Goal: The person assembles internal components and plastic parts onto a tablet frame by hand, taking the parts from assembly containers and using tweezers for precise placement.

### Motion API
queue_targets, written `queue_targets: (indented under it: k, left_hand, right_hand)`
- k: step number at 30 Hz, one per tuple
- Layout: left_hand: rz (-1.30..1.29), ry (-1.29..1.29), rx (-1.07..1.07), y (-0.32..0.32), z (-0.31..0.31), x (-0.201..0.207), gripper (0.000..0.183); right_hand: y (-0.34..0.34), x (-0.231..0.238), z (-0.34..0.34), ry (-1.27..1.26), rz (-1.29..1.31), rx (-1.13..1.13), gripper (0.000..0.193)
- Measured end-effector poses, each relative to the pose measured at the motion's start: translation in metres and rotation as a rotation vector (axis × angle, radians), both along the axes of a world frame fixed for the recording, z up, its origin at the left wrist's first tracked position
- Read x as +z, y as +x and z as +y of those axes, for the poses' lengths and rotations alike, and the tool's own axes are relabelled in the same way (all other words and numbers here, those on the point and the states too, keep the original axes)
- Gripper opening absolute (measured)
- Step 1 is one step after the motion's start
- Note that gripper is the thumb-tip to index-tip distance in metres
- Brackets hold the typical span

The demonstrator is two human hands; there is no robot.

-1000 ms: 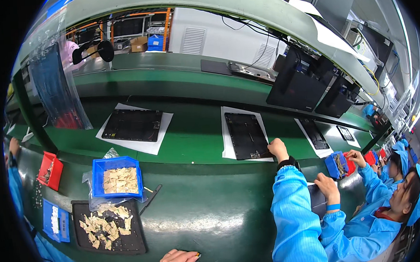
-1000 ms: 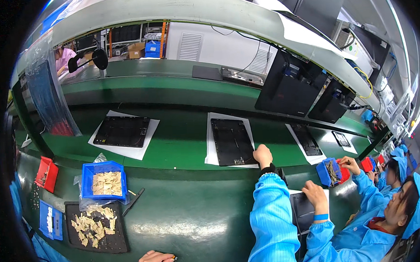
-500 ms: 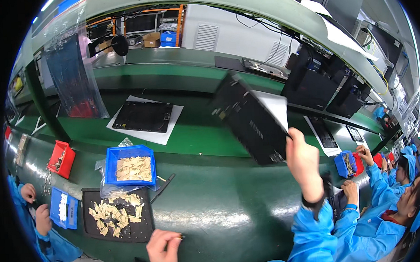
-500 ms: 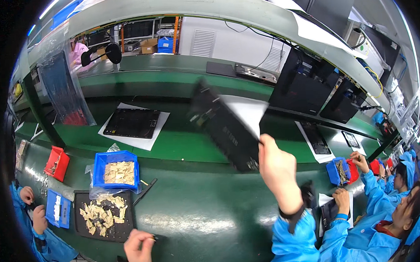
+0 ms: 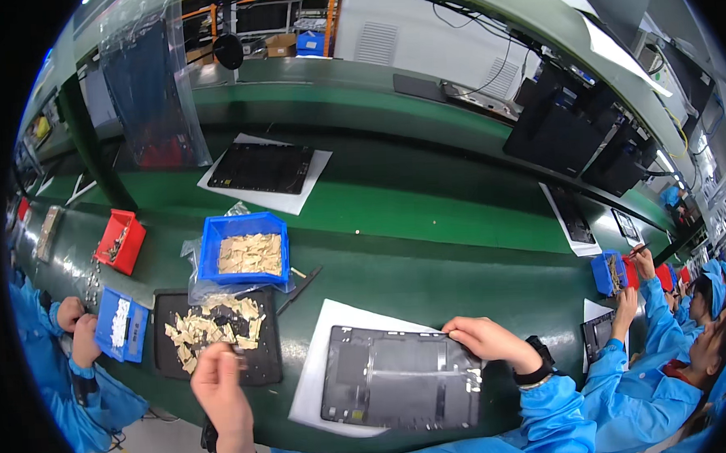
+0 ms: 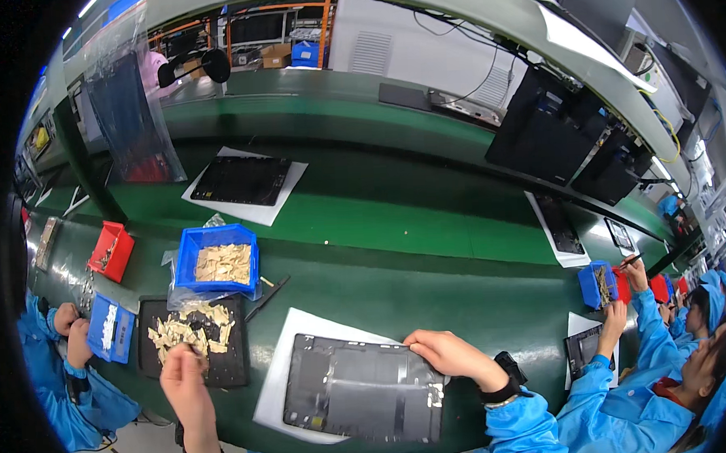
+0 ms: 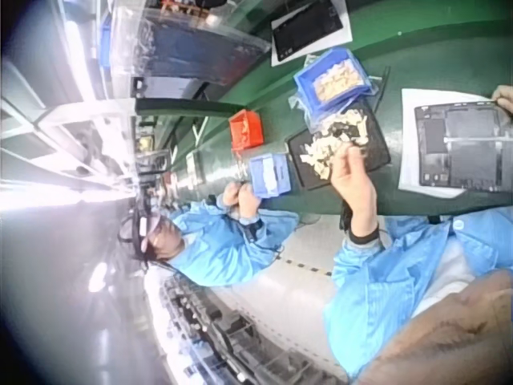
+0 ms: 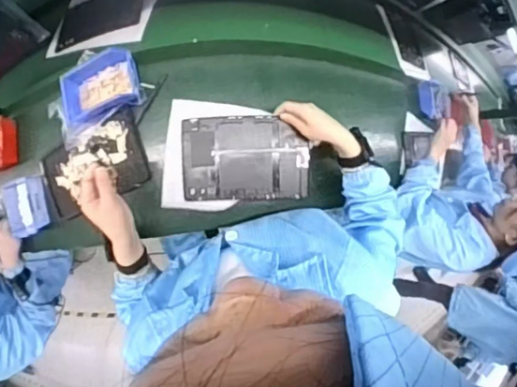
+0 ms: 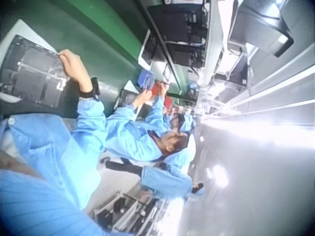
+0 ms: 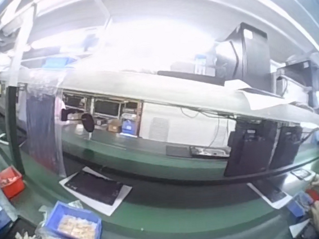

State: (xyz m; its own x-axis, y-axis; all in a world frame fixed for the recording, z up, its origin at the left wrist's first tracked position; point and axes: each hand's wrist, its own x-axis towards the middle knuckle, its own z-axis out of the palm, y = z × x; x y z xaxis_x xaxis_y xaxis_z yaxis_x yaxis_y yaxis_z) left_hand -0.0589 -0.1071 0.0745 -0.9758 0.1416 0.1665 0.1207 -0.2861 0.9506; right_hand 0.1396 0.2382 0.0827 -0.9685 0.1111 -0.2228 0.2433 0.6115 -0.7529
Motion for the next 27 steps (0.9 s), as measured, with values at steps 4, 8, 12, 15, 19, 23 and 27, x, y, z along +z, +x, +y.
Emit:
queue_targets:
  k: [4, 8, 12, 15, 19, 23, 27]
  left_hand:
    - [0.101, -0.412, -0.415, 0.022, 0.020, 0.005, 0.010]
    - [0.231, -0.577, -0.606, 0.030, 0.040, -0.009, 0.011]
    - [0.452, -0.702, -0.791, 0.027, 0.057, -0.032, 0.013]
    - [0.568, -0.689, -0.810, 0.027, 0.054, -0.042, 0.013]
    - [0.608, -0.694, -0.889, 0.030, 0.050, -0.045, 0.013]
    - [0.646, -0.691, -0.928, 0.028, 0.052, -0.044, 0.014]
    - [0.614, -0.672, -0.924, 0.026, 0.050, -0.042, 0.016]
  right_hand:
    - [-0.017, -0.004, -0.029, 0.651, 0.252, -0.107, 0.027]
    - [-0.049, 0.001, -0.060, 0.622, 0.439, -0.076, 0.024]
    - [-0.083, -0.028, -0.083, 0.472, 0.435, 0.056, 0.016]
    - [-0.098, -0.033, -0.087, 0.478, 0.436, 0.168, 0.015]
    - [-0.119, -0.029, -0.100, 0.395, 0.525, 0.182, 0.015]
    - [-0.141, -0.045, -0.106, 0.412, 0.551, 0.199, 0.017]
    - [-0.141, -0.036, -0.095, 0.244, 0.404, 0.122, 0.018]
